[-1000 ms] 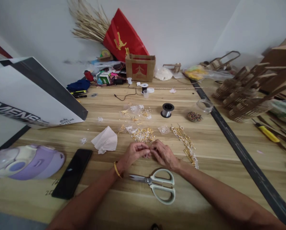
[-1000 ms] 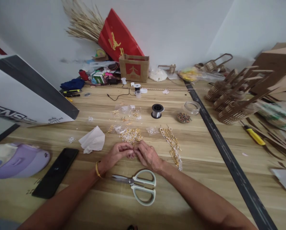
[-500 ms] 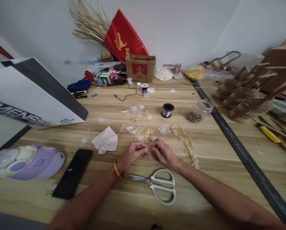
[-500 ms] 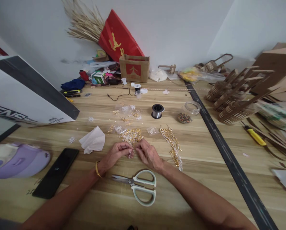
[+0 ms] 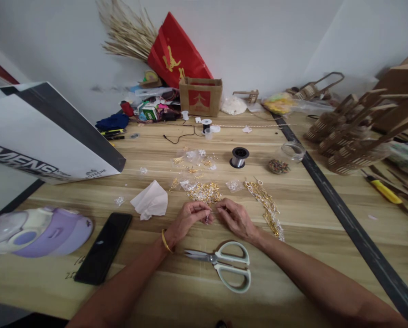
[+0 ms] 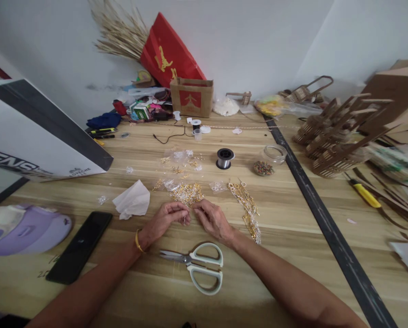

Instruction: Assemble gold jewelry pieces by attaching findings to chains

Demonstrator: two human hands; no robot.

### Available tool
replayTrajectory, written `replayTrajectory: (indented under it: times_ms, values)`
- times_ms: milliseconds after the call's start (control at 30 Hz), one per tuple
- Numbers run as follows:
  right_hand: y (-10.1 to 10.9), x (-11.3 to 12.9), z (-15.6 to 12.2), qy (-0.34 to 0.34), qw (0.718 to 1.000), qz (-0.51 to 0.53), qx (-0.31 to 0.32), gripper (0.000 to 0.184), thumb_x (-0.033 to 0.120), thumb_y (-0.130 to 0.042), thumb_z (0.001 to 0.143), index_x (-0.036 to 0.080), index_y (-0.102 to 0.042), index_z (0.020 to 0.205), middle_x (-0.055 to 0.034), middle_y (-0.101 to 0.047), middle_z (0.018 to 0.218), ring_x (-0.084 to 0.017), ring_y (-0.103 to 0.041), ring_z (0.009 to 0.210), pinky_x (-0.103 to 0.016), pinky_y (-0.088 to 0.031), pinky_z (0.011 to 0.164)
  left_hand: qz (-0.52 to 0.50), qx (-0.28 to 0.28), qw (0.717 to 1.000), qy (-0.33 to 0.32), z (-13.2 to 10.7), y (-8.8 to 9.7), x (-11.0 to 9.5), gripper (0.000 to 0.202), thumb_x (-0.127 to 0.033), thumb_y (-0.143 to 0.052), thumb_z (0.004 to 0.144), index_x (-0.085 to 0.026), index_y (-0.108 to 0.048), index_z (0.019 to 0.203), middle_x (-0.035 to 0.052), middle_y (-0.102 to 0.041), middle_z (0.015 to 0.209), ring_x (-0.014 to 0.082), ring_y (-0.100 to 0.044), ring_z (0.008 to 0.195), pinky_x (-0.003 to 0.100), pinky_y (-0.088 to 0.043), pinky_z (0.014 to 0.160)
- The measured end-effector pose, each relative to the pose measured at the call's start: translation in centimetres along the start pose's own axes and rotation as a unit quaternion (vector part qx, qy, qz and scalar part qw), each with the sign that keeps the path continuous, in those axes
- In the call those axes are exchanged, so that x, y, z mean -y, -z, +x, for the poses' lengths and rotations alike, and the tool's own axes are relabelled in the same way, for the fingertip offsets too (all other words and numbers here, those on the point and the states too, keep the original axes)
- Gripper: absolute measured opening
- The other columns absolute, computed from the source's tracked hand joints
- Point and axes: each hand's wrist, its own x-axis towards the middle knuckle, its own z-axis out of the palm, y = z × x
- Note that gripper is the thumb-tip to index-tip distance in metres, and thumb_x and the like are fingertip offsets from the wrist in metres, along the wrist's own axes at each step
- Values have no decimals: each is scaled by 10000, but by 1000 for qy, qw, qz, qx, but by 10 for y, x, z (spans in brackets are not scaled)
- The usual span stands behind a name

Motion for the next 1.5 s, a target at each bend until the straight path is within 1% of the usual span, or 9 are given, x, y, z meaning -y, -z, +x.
replayTrajectory:
  times_ms: [267,600,700,833,967,1100,1200,1333,1500]
  values:
    - [3,2,1,-42,998,44,33,189,288,-482,908,162,-610,968,-43,-620,753,-136,-550,642,-242,-429,576,-27,-15,1000,2,0,1,2,183,-274,-676,727,-115,-651,813,36,-681,673,134,-612,618,252,-471,621]
    - [5,10,6,-4,998,35,44,216,277,-454,916,160,-622,847,-51,-601,744,-138,-543,659,-251,-434,597,-134,-15,991,16,1,2,2,195,-260,-720,686,-109,-628,768,36,-672,664,126,-610,611,245,-469,610]
    - [4,7,4,-17,998,39,47,184,272,-473,904,157,-611,945,-46,-582,764,-132,-523,657,-244,-424,580,-170,7,985,19,1,4,2,191,-259,-727,676,-113,-622,743,33,-665,640,123,-600,585,247,-464,591]
    - [1,6,3,-53,995,62,51,283,284,-492,890,153,-526,1138,-12,-520,733,-110,-469,592,-213,-377,498,-199,34,979,19,0,6,-4,162,-251,-710,690,-118,-622,721,26,-649,620,120,-589,564,246,-452,574]
    - [-1,10,3,-48,994,58,74,347,305,-481,895,162,-472,1211,-14,-525,776,-102,-458,590,-212,-381,504,-223,94,970,-26,-5,10,-14,158,-244,-715,677,-112,-627,671,29,-630,620,119,-577,571,231,-432,554]
    - [-2,13,2,-5,996,6,91,292,293,-477,897,161,-514,1156,-36,-547,809,-122,-495,652,-241,-421,574,-252,172,950,-63,-10,16,-18,145,-243,-710,677,-125,-627,672,46,-637,669,142,-594,609,251,-436,575]
    - [-3,13,2,13,995,-17,95,247,281,-467,902,158,-530,1107,-45,-554,802,-137,-508,685,-258,-433,605,-277,200,936,-88,-13,20,-21,149,-259,-704,676,-138,-622,648,41,-618,636,148,-586,610,251,-428,559]
    - [-1,15,3,24,994,-23,100,175,268,-449,910,160,-554,999,-57,-569,798,-145,-518,690,-260,-435,599,-296,181,932,-107,-16,25,-29,266,-310,-737,618,-159,-537,529,7,-547,519,133,-540,522,249,-423,506]
    - [-1,16,2,39,994,-27,102,178,257,-424,916,167,-573,952,-65,-592,794,-150,-540,679,-260,-447,596,-296,155,936,-115,-20,31,-40,403,-350,-757,558,-184,-411,434,-30,-409,376,107,-431,399,230,-366,407]
